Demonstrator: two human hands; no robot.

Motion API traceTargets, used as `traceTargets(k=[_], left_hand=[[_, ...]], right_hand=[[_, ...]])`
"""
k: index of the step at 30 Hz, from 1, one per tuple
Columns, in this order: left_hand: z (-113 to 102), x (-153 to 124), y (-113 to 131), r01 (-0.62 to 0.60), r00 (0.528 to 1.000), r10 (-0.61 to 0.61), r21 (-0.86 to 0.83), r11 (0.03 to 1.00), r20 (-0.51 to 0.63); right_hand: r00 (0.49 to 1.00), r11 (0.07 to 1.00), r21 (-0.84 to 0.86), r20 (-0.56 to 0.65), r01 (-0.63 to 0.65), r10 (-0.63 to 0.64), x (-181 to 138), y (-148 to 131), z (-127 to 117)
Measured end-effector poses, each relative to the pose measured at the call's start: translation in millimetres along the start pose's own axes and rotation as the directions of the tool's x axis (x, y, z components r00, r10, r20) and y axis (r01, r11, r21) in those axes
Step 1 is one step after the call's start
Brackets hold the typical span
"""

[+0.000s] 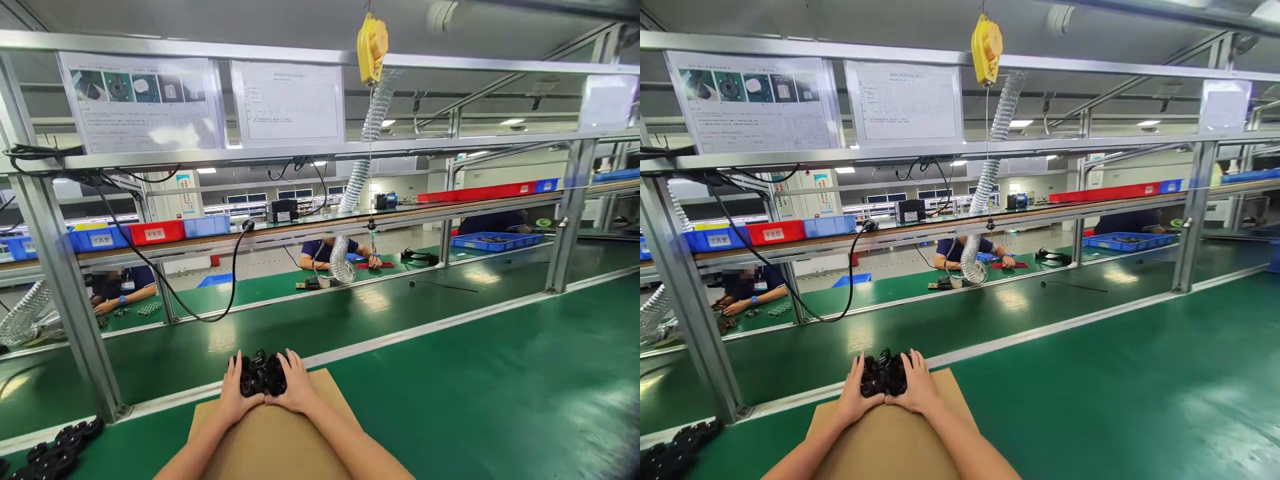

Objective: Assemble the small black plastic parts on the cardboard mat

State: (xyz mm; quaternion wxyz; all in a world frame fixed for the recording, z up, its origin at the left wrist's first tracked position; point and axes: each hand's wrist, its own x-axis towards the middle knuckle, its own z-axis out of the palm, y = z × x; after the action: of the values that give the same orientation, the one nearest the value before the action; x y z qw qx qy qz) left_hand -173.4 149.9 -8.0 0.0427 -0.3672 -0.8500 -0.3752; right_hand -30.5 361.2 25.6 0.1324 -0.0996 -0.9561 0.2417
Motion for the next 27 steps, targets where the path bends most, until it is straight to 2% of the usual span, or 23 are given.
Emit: traceTargets(k=[3,6,9,12,17,20,22,25,26,27], left_hand=[[25.8,54.4,-3.2,-0.021,0.999,0.019,-0.045,0.999,-0.048],[44.3,94.5,-7.6,-0.016,0.996,0.008,-0.086,0.996,-0.093],[56.0,114.6,-12.3,-0.029,0.993,0.016,-0.111,0.993,-0.116],[59.1,119.5,-12.1,-0.052,0.991,0.036,-0.123,0.991,-0.125],[49.6,103.0,12.1,-0.048,0.978,0.023,-0.119,0.992,-0.208],[35.8,86.5,29.4,-0.073,0.96,0.047,-0.085,0.994,-0.278],[22.3,73.5,35.8,-0.102,0.949,0.083,-0.047,0.994,-0.304],[-6.4,36.5,39.7,-0.15,0.939,0.144,0.003,0.989,-0.311],[-19.9,17.3,39.3,-0.182,0.937,0.18,0.02,0.983,-0.3],[-36.3,-5.4,37.3,-0.221,0.934,0.223,0.038,0.974,-0.28]], right_hand=[[0.988,0.996,-0.001,-0.123,-0.091,0.09,48.3,22.0,3.5],[0.966,0.984,-0.003,-0.192,-0.179,0.175,83.7,37.1,3.3],[0.956,0.977,-0.008,-0.209,-0.211,0.205,102.1,45.3,5.0],[0.943,0.97,-0.063,-0.259,-0.235,0.211,107.7,48.4,6.2],[0.941,0.963,-0.142,-0.285,-0.229,0.181,97.9,47.4,4.8],[0.88,0.941,-0.181,-0.438,-0.287,0.184,91.4,52.6,7.9],[0.851,0.944,-0.142,-0.487,-0.296,0.194,92.3,62.4,9.9],[0.862,0.957,-0.13,-0.477,-0.26,0.17,95.2,81.7,5.1],[0.89,0.964,-0.168,-0.441,-0.206,0.113,95.2,86.6,0.8],[0.934,0.969,-0.232,-0.356,-0.081,-0.007,94.7,89.4,-4.4]])
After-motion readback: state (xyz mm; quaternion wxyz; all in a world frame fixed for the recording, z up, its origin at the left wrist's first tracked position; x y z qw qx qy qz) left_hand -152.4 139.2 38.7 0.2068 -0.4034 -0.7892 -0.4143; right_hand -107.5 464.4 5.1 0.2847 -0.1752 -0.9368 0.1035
